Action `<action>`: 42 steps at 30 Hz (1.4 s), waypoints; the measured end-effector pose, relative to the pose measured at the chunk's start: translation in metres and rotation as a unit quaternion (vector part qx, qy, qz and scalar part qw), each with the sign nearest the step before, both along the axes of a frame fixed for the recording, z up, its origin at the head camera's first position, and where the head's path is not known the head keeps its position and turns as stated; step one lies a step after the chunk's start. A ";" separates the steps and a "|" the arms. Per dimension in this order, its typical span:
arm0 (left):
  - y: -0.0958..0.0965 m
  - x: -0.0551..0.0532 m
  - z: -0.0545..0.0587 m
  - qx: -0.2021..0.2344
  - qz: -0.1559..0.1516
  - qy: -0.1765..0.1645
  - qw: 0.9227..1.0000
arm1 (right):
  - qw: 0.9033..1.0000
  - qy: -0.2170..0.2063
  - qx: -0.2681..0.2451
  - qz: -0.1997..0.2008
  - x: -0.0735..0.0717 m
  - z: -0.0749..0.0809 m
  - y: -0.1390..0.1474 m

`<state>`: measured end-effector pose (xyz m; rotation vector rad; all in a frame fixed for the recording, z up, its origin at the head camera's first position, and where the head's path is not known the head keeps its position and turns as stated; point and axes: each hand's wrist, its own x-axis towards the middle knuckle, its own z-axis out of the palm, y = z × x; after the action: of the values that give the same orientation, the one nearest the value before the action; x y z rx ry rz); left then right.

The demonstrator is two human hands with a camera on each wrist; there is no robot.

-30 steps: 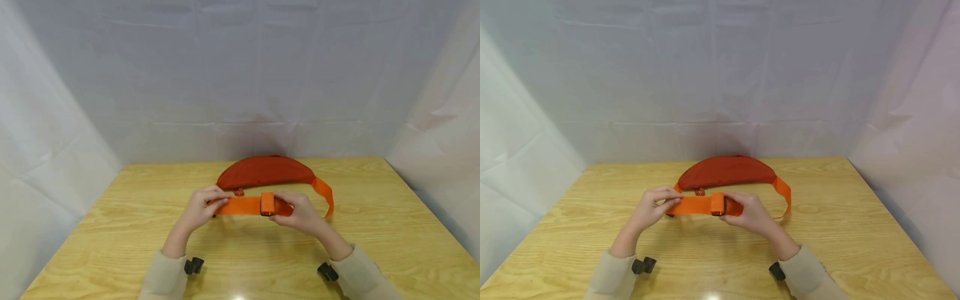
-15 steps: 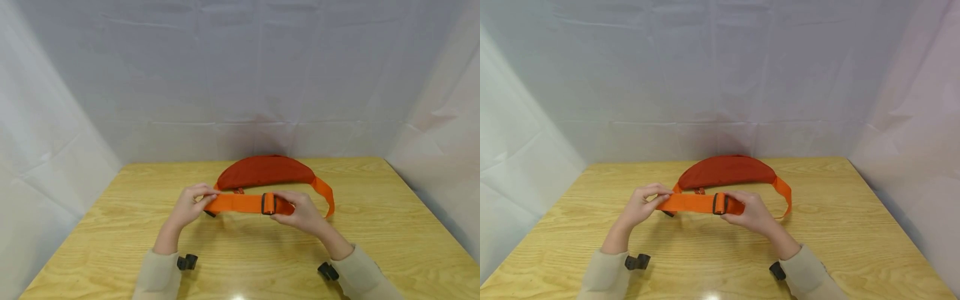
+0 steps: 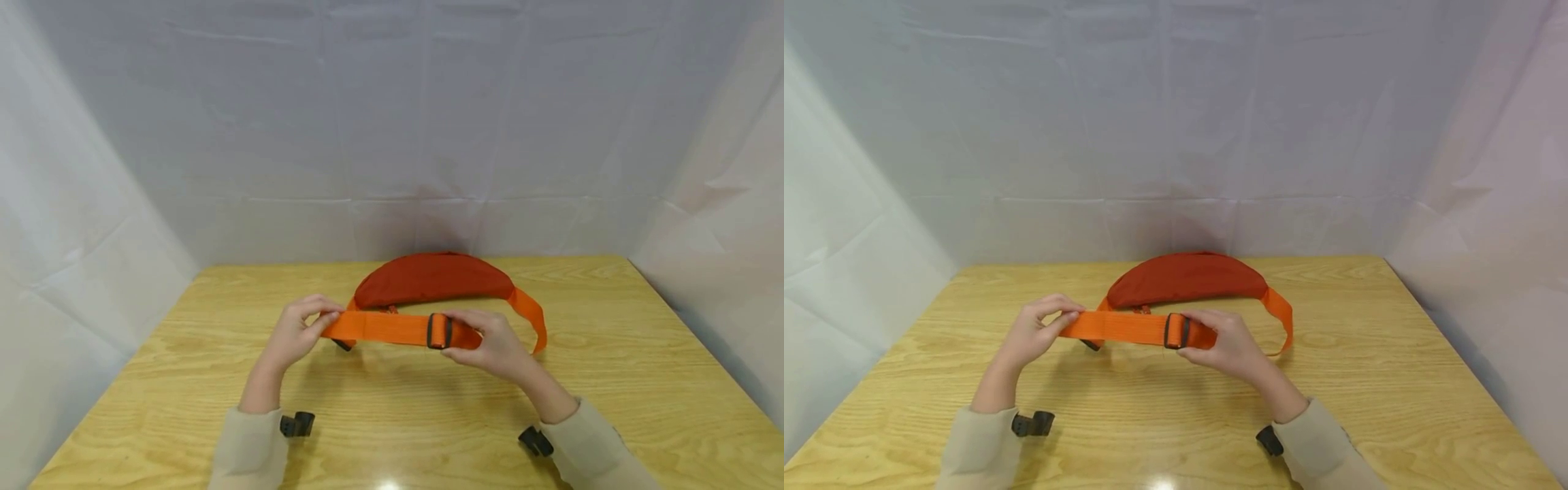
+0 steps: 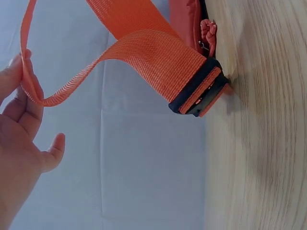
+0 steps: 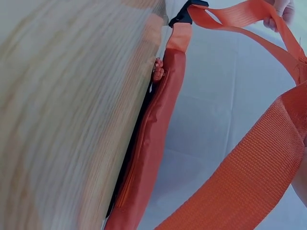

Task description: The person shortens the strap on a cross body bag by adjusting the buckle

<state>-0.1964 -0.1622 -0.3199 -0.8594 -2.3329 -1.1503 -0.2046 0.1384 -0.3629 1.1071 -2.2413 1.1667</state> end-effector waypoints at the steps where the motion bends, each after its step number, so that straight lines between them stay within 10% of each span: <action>1: 0.000 0.000 0.000 -0.002 0.003 -0.003 1.000 | 1.000 0.002 0.000 0.002 0.000 0.000 0.000; 11: -0.023 -0.022 -0.028 -0.017 0.048 -0.044 0.998 | 1.000 0.013 -0.002 0.001 0.000 -0.001 0.000; 42: -0.002 -0.028 -0.043 -0.131 -0.033 -0.108 0.985 | 0.999 0.003 0.021 -0.044 0.000 0.000 0.003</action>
<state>-0.2239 -0.1644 -0.3629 -0.9504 -2.6976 -1.0198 -0.2047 0.1415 -0.3626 1.0160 -2.2947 1.0838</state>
